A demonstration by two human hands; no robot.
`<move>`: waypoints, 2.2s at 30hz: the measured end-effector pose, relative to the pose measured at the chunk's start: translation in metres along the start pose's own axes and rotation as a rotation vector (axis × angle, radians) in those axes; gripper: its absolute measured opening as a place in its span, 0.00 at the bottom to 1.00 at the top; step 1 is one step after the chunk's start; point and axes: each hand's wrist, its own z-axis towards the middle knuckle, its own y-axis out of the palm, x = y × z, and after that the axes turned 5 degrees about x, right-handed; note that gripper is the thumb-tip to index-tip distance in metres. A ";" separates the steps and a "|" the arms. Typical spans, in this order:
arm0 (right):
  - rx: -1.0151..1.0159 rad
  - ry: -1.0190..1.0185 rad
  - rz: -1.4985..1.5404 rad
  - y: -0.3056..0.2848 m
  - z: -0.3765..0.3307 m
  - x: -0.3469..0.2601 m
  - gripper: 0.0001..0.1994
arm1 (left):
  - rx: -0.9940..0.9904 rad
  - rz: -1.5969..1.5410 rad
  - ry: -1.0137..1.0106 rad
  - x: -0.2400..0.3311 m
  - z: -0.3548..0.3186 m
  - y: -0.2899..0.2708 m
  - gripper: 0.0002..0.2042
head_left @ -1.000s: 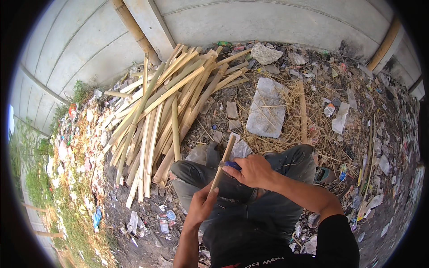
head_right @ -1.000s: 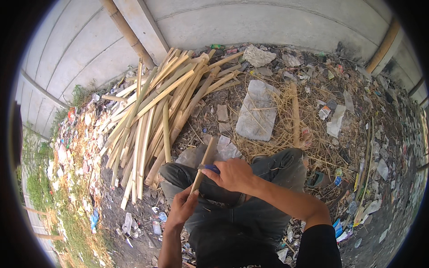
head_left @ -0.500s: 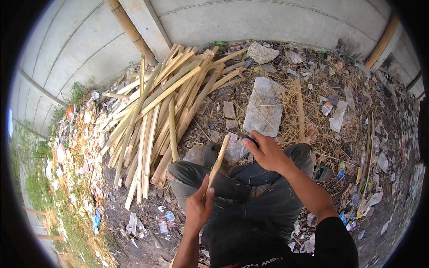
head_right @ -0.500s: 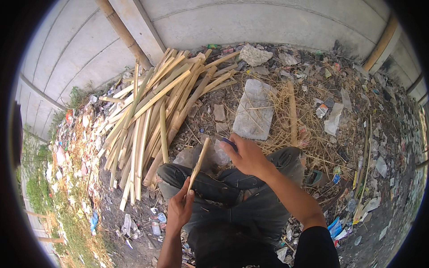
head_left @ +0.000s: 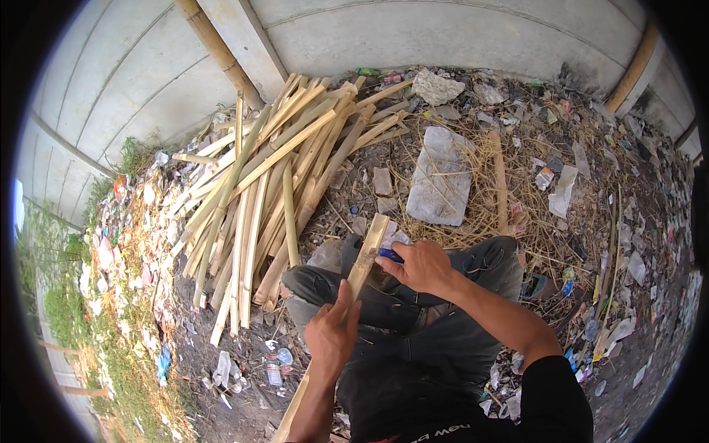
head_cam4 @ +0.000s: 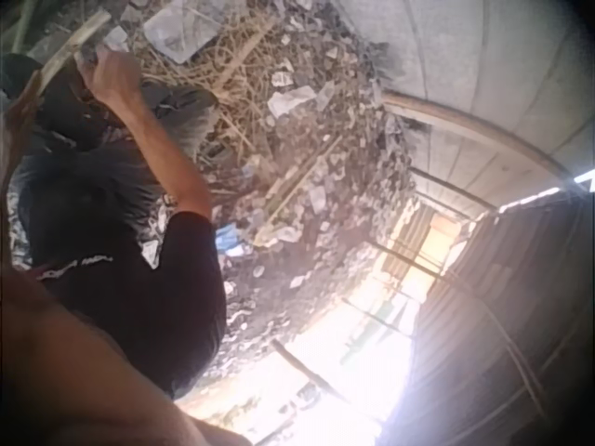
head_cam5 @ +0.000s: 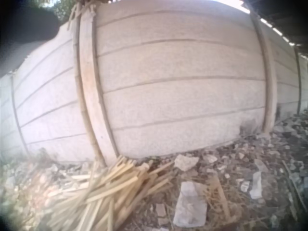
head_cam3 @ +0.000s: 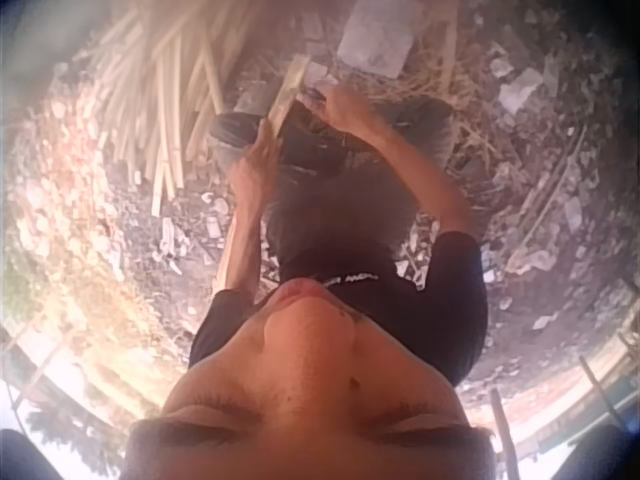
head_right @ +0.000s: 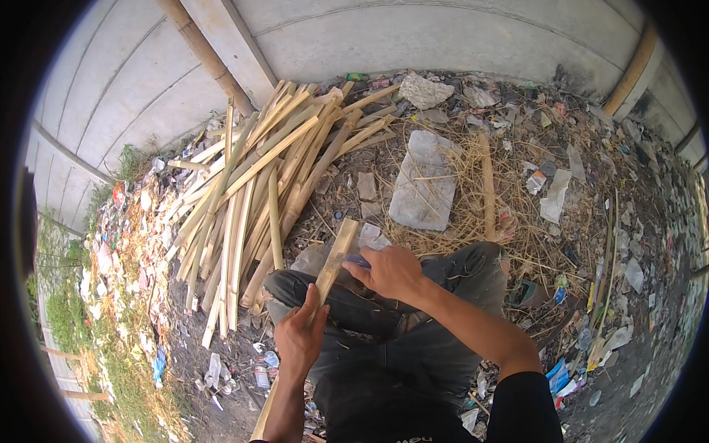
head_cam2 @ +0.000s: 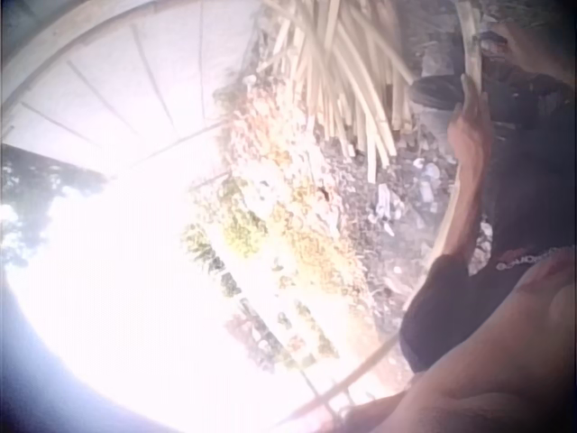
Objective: The person sits on the ground and uses a large knife to split a long bamboo pole into thin strips. They then use a smaller utility knife to further refine and smooth the edges of the bamboo strips.
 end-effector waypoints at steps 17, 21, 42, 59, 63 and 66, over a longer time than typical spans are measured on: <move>-0.038 0.043 0.267 -0.007 -0.009 -0.012 0.29 | 0.003 -0.169 -0.137 0.004 -0.004 -0.010 0.23; -0.068 0.003 0.196 0.002 -0.009 -0.028 0.29 | 0.039 -0.090 -0.068 0.003 0.000 -0.007 0.22; -0.118 0.043 0.249 -0.005 -0.021 -0.018 0.32 | -0.020 -0.213 -0.102 0.010 -0.007 -0.012 0.20; 0.299 0.359 0.305 -0.035 0.031 0.076 0.31 | -0.039 -0.123 -0.020 -0.002 -0.029 -0.034 0.24; 0.093 0.116 0.289 -0.021 -0.006 0.004 0.30 | 0.019 -0.098 -0.035 0.004 -0.012 -0.023 0.24; -0.031 0.111 0.238 -0.011 -0.020 -0.013 0.30 | 0.074 -0.082 -0.012 0.009 -0.001 -0.019 0.23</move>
